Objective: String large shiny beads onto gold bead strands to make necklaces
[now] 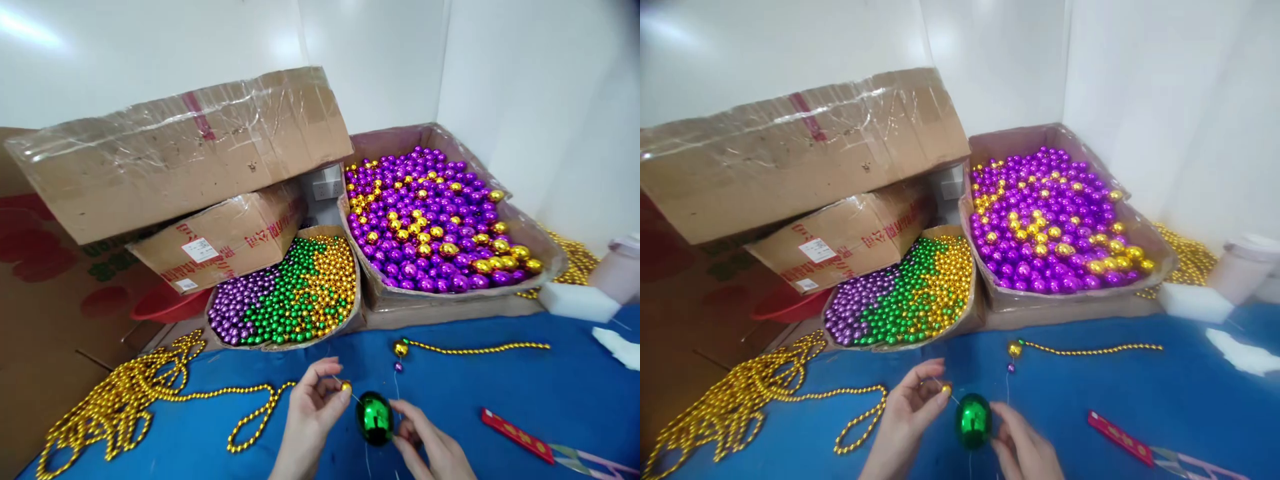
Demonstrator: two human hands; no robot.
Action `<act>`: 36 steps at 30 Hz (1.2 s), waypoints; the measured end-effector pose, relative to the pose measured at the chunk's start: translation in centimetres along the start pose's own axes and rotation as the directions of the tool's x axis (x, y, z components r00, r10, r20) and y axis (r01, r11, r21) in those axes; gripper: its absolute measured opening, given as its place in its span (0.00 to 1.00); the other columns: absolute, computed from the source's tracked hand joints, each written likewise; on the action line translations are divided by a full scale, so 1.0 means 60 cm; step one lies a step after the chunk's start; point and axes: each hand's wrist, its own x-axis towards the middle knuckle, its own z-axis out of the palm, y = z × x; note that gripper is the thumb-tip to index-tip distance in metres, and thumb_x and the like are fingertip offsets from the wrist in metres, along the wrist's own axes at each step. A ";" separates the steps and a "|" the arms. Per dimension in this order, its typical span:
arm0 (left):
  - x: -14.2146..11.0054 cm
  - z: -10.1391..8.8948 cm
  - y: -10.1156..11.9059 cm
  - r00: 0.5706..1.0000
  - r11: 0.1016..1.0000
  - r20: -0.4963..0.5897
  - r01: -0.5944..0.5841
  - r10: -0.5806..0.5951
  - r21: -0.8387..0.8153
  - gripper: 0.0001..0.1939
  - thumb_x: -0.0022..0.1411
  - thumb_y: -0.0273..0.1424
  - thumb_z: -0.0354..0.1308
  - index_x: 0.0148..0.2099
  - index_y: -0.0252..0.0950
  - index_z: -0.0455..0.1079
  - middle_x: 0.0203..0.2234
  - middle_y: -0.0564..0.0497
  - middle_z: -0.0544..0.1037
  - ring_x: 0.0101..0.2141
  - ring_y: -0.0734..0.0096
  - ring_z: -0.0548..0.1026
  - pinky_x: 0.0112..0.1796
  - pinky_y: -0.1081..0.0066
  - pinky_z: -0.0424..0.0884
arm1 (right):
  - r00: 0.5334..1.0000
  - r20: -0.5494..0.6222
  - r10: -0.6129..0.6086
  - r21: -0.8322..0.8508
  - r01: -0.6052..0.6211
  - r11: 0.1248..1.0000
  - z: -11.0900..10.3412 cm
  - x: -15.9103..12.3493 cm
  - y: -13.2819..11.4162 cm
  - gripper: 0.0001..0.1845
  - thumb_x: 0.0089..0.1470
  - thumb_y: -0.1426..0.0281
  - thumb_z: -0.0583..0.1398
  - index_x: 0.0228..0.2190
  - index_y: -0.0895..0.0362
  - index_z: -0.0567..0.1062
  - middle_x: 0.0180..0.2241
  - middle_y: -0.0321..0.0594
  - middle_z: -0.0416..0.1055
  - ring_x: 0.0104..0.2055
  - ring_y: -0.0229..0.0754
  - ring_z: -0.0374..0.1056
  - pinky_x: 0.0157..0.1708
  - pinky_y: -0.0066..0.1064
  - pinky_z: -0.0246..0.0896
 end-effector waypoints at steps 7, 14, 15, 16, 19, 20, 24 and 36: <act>-0.001 0.008 -0.036 0.992 0.937 0.099 -0.105 0.076 0.335 0.10 0.58 0.36 0.60 0.29 0.37 0.78 0.40 0.42 0.79 0.43 0.56 0.75 0.41 0.68 0.70 | 0.986 0.164 0.010 -0.064 0.000 0.998 -0.012 0.009 0.016 0.21 0.58 0.73 0.50 0.53 0.54 0.64 0.48 0.47 0.71 0.44 0.41 0.72 0.43 0.30 0.67; 0.008 0.021 -0.017 0.992 0.959 0.110 -0.090 0.062 0.268 0.12 0.61 0.37 0.57 0.44 0.41 0.78 0.45 0.43 0.78 0.40 0.56 0.78 0.39 0.64 0.76 | 0.990 0.124 -0.061 -0.008 0.062 0.998 -0.052 0.049 -0.036 0.17 0.62 0.71 0.48 0.51 0.53 0.66 0.44 0.45 0.71 0.44 0.41 0.70 0.44 0.32 0.65; 0.008 0.026 -0.010 0.992 0.966 0.109 -0.088 0.063 0.241 0.13 0.61 0.37 0.57 0.44 0.40 0.78 0.46 0.44 0.77 0.39 0.56 0.79 0.38 0.64 0.76 | 0.987 0.138 -0.085 0.007 0.085 0.996 -0.051 0.057 -0.046 0.17 0.62 0.71 0.48 0.51 0.53 0.66 0.45 0.44 0.71 0.46 0.41 0.69 0.45 0.32 0.64; 0.009 0.031 -0.002 0.992 0.970 0.106 -0.096 0.073 0.224 0.13 0.61 0.37 0.57 0.44 0.40 0.78 0.46 0.44 0.77 0.39 0.56 0.78 0.38 0.64 0.77 | 0.982 0.156 -0.110 0.019 0.108 0.994 -0.047 0.063 -0.056 0.17 0.61 0.71 0.50 0.51 0.52 0.67 0.45 0.43 0.71 0.47 0.41 0.69 0.46 0.31 0.63; 0.009 0.042 0.032 0.990 0.971 0.094 -0.126 0.109 0.204 0.12 0.60 0.36 0.58 0.43 0.40 0.78 0.45 0.44 0.77 0.40 0.55 0.78 0.39 0.64 0.77 | 0.966 0.202 -0.160 0.049 0.153 0.987 -0.033 0.076 -0.072 0.16 0.60 0.72 0.53 0.49 0.50 0.69 0.44 0.40 0.71 0.45 0.40 0.69 0.45 0.29 0.62; 0.009 0.043 0.043 0.990 0.972 0.088 -0.130 0.114 0.196 0.12 0.60 0.36 0.58 0.43 0.39 0.78 0.44 0.44 0.77 0.39 0.55 0.78 0.38 0.65 0.77 | 0.964 0.207 -0.167 0.055 0.159 0.986 -0.028 0.078 -0.072 0.15 0.60 0.71 0.53 0.47 0.50 0.71 0.42 0.40 0.72 0.44 0.40 0.69 0.44 0.29 0.62; 0.004 0.036 0.049 0.986 0.974 0.067 -0.160 0.151 0.158 0.13 0.61 0.36 0.57 0.45 0.39 0.77 0.46 0.44 0.76 0.42 0.54 0.77 0.41 0.63 0.76 | 0.969 0.196 -0.149 0.066 0.139 0.988 -0.024 0.079 -0.059 0.13 0.62 0.69 0.49 0.38 0.54 0.74 0.33 0.40 0.74 0.36 0.41 0.70 0.36 0.29 0.61; 0.010 0.067 -0.144 0.785 0.605 0.584 -0.572 0.207 0.554 0.34 0.48 0.25 0.63 0.58 0.44 0.64 0.53 0.40 0.71 0.50 0.48 0.71 0.49 0.54 0.68 | 0.988 0.123 0.094 0.428 -0.138 0.893 -0.105 0.072 -0.096 0.17 0.63 0.58 0.47 0.36 0.56 0.69 0.22 0.29 0.65 0.20 0.30 0.62 0.22 0.22 0.57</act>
